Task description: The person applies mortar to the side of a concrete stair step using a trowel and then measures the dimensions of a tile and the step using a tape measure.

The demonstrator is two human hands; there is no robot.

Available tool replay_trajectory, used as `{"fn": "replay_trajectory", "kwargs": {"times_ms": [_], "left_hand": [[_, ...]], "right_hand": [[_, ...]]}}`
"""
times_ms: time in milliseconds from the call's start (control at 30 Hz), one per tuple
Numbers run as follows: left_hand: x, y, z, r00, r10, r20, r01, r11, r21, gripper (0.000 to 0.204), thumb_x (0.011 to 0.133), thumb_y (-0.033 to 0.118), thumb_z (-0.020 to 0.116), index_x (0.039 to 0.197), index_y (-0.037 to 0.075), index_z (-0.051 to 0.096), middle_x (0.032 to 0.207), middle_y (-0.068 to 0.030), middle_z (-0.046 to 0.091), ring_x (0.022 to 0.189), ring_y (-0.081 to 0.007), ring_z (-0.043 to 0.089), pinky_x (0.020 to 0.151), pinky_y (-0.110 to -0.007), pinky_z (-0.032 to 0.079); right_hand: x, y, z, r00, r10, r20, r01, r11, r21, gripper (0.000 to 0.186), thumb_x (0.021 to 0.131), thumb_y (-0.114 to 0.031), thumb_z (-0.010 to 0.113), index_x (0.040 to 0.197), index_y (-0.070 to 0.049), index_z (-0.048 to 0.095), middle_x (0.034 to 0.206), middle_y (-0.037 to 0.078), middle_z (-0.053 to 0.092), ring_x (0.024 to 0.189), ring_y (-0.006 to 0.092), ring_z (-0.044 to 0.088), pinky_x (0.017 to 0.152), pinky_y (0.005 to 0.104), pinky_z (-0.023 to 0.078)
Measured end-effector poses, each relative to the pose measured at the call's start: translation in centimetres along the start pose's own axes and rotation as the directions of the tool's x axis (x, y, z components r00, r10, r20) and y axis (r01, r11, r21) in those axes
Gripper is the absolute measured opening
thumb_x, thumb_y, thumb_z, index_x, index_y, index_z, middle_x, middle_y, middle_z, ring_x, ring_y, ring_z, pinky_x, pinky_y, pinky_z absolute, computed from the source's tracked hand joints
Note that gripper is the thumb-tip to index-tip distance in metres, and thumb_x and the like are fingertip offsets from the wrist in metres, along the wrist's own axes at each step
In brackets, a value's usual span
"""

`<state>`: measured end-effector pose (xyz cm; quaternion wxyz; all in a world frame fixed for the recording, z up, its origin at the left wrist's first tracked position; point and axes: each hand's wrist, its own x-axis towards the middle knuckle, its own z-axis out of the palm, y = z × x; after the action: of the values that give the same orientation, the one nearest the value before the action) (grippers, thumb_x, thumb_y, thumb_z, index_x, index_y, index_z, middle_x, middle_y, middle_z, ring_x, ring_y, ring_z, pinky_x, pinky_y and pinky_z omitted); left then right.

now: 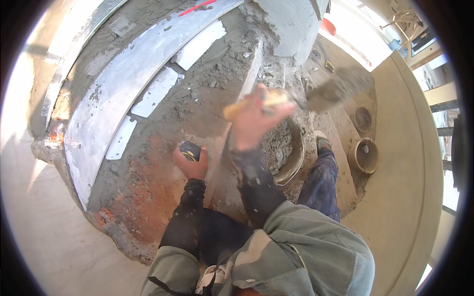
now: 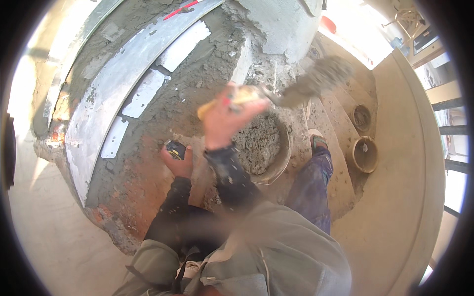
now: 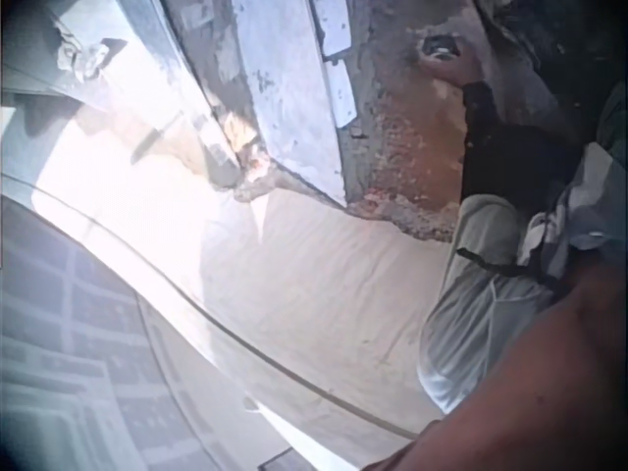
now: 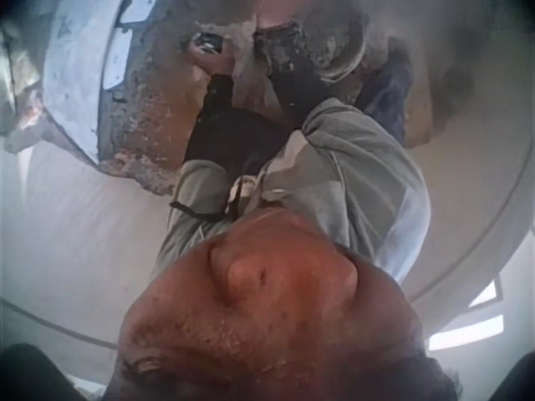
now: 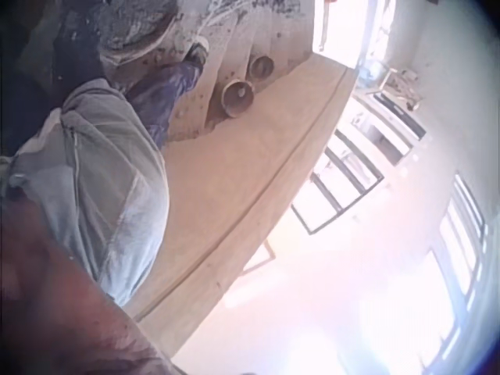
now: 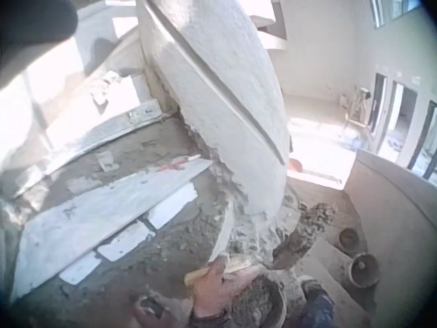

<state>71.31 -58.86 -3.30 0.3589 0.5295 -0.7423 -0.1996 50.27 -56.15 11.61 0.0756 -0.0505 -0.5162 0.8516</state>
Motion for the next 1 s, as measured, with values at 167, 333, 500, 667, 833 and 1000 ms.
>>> {"fn": "replay_trajectory", "kwargs": {"times_ms": [167, 333, 500, 667, 833, 1000], "left_hand": [[0.1, -1.8, -1.2, 0.993, -0.1, 0.07, 0.106, 0.99, -0.095, 0.085, 0.068, 0.028, 0.084, 0.133, -0.006, 0.042, 0.125, -0.0229, 0.048, 0.12, -0.0377, 0.048, 0.102, -0.046, 0.038], [-0.4, -2.6, -1.1, 1.0, -0.024, 0.0, 0.024, 0.999, -0.043, 0.082, 0.073, 0.023, 0.083, 0.136, -0.006, 0.04, 0.128, -0.0189, 0.048, 0.12, -0.0311, 0.048, 0.103, -0.042, 0.038], [-0.2, -1.7, -0.9, 0.996, -0.074, 0.053, 0.078, 0.994, -0.081, 0.081, 0.076, 0.022, 0.082, 0.139, -0.005, 0.037, 0.129, -0.0176, 0.047, 0.12, -0.0282, 0.047, 0.104, -0.04, 0.038], [-0.2, -0.6, -1.5, 0.992, -0.1, 0.078, 0.11, 0.985, -0.133, 0.081, 0.077, 0.021, 0.08, 0.139, -0.005, 0.036, 0.128, -0.0167, 0.047, 0.12, -0.0272, 0.047, 0.104, -0.041, 0.038], [-0.5, -1.2, -1.2, 0.989, -0.141, 0.043, 0.146, 0.979, -0.143, 0.082, 0.074, 0.018, 0.081, 0.139, -0.004, 0.038, 0.128, -0.0161, 0.047, 0.12, -0.0274, 0.048, 0.104, -0.04, 0.039], [0.0, -1.0, -1.1, 0.994, -0.105, 0.04, 0.108, 0.989, -0.099, 0.08, 0.074, 0.017, 0.081, 0.139, -0.003, 0.038, 0.127, -0.0154, 0.048, 0.119, -0.0266, 0.048, 0.103, -0.04, 0.039]], "right_hand": [[-4.0, -1.4, 4.7, 0.566, 0.597, 0.568, -0.78, 0.612, 0.133, 0.036, 0.084, -0.002, 0.06, 0.114, 0.001, 0.041, 0.088, 0.012, 0.056, 0.056, 0.0186, 0.059, 0.044, 0.0336, 0.051], [-3.2, 4.4, 1.2, 0.563, 0.624, 0.542, -0.744, 0.668, 0.004, 0.03, 0.084, -0.002, 0.058, 0.11, -0.003, 0.042, 0.082, 0.011, 0.056, 0.054, 0.0179, 0.058, 0.041, 0.0315, 0.049], [0.3, 12.3, 5.7, 0.793, 0.381, 0.476, -0.371, 0.921, -0.119, 0.025, 0.088, -0.006, 0.06, 0.106, -0.003, 0.043, 0.08, 0.01, 0.056, 0.054, 0.0161, 0.057, 0.042, 0.0303, 0.049], [0.0, 9.1, 6.3, 0.707, 0.5, 0.5, -0.553, 0.832, -0.051, 0.024, 0.092, -0.013, 0.063, 0.102, -0.001, 0.045, 0.081, 0.01, 0.057, 0.055, 0.0155, 0.058, 0.043, 0.0292, 0.048], [-0.7, 13.8, 6.1, 0.811, 0.349, 0.469, -0.288, 0.937, -0.2, 0.025, 0.093, -0.016, 0.063, 0.102, 0.001, 0.046, 0.083, 0.011, 0.059, 0.057, 0.0157, 0.06, 0.044, 0.0297, 0.049], [-3.7, 12.3, 8.6, 0.788, 0.31, 0.531, -0.285, 0.95, -0.13, 0.026, 0.091, -0.015, 0.062, 0.103, 0.001, 0.045, 0.083, 0.012, 0.058, 0.058, 0.0167, 0.059, 0.045, 0.0335, 0.048]]}}
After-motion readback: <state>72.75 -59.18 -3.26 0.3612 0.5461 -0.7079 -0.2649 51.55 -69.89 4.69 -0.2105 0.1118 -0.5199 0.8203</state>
